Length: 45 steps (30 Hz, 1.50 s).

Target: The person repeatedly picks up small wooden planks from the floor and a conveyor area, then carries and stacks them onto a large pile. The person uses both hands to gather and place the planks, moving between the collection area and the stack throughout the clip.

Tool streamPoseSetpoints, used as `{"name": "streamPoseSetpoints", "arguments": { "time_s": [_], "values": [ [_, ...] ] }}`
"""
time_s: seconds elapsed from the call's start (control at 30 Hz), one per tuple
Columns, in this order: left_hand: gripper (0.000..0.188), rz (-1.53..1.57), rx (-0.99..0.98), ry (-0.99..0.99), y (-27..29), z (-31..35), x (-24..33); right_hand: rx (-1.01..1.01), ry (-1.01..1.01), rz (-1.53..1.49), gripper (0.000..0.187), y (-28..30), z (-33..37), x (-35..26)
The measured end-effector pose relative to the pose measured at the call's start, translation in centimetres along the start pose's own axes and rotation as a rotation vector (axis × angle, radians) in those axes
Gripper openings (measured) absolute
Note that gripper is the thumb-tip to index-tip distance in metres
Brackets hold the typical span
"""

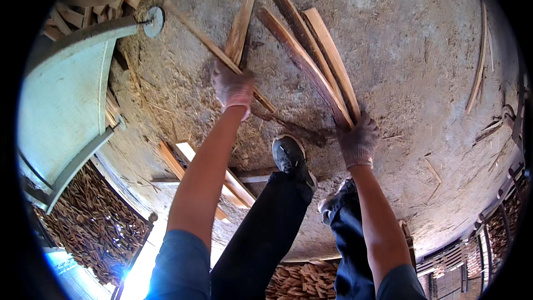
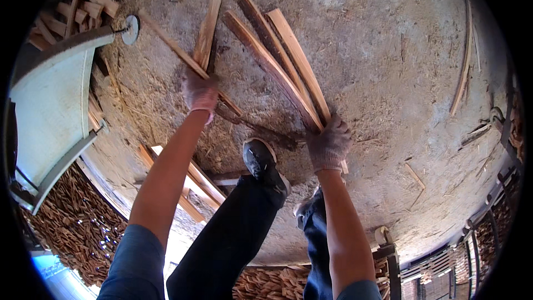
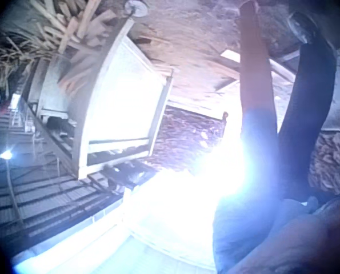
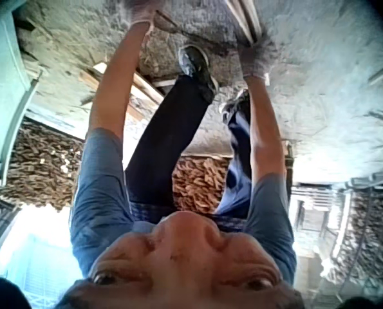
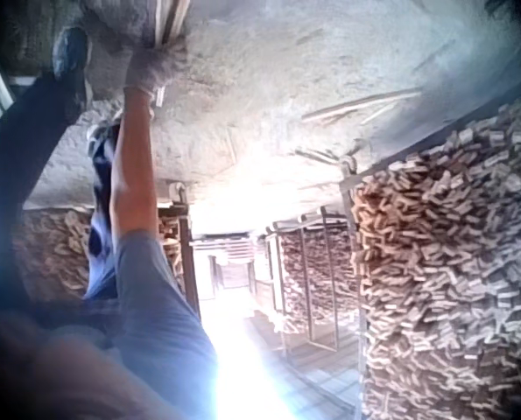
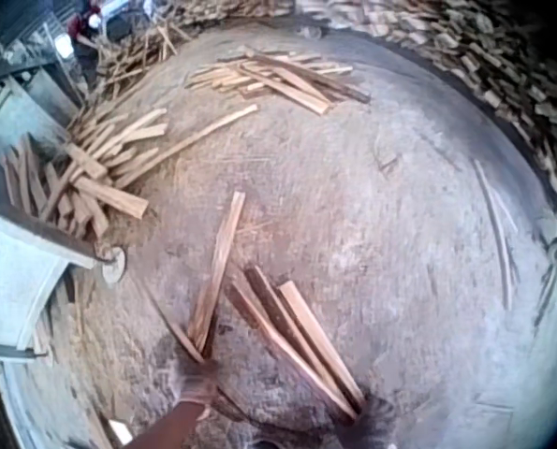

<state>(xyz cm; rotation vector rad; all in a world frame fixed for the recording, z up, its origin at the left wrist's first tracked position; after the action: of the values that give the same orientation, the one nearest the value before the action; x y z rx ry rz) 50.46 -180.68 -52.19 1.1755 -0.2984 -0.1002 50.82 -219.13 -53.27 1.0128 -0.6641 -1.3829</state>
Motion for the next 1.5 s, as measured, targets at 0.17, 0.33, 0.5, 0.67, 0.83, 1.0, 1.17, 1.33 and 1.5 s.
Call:
{"name": "streamPoseSetpoints", "arguments": {
  "time_s": [0.17, 0.33, 0.5, 0.67, 0.83, 1.0, 1.17, 1.33, 1.5],
  "values": [
    [0.061, -0.04, -0.25, -0.01, -3.4, 1.5, -0.5, 0.201, 0.01, -0.054, 0.077, 0.4, 0.4, -0.9],
    [0.044, 0.413, -0.8, 0.272, -8.5, 12.6, 0.1, 0.026, 0.087, -0.272, 0.067, -0.5, -0.7, 1.3],
    [0.038, 0.444, -0.82, 0.241, -11.2, 21.2, -1.0, -0.228, -0.044, -0.177, 0.063, -0.6, -0.2, 1.1],
    [0.031, 0.552, -0.925, 0.388, -11.5, 24.2, -0.4, -0.113, -0.109, -0.443, 0.058, 0.6, 1.9, 0.1],
    [0.043, 0.532, -1.049, 0.387, -11.1, 25.4, 0.3, -0.437, 0.305, -0.716, 0.053, -5.4, -0.1, 0.9],
    [0.042, 0.704, -1.161, 0.562, -7.9, 24.9, -1.2, -0.749, 0.263, -0.829, 0.047, -1.7, 2.3, -1.7],
    [0.033, 0.857, -1.225, 0.638, -0.6, 27.0, -0.1, -0.577, 0.115, -0.812, 0.056, 8.9, 7.0, -4.8],
    [0.036, 0.932, -1.347, 0.689, 8.6, 31.6, 1.0, -0.549, 0.351, -0.576, 0.057, 21.1, 11.8, -8.1],
    [0.033, 1.056, -1.451, 0.627, 15.9, 35.3, 1.6, -0.561, -0.038, -0.69, 0.089, 37.2, 15.1, -11.2]
  ]
}}
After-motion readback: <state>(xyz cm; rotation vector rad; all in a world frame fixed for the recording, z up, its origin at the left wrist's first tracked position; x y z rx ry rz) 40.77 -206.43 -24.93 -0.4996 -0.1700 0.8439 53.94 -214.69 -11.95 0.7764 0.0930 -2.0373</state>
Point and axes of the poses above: each hand's wrist, its own z-axis away from the middle knuckle, its own y-axis out of the back of the hand, x = y × z, the point moved 7 cm from there along -z, towards the middle knuckle, and after that the axes turned 11 degrees about y, right-handed, at the moved point
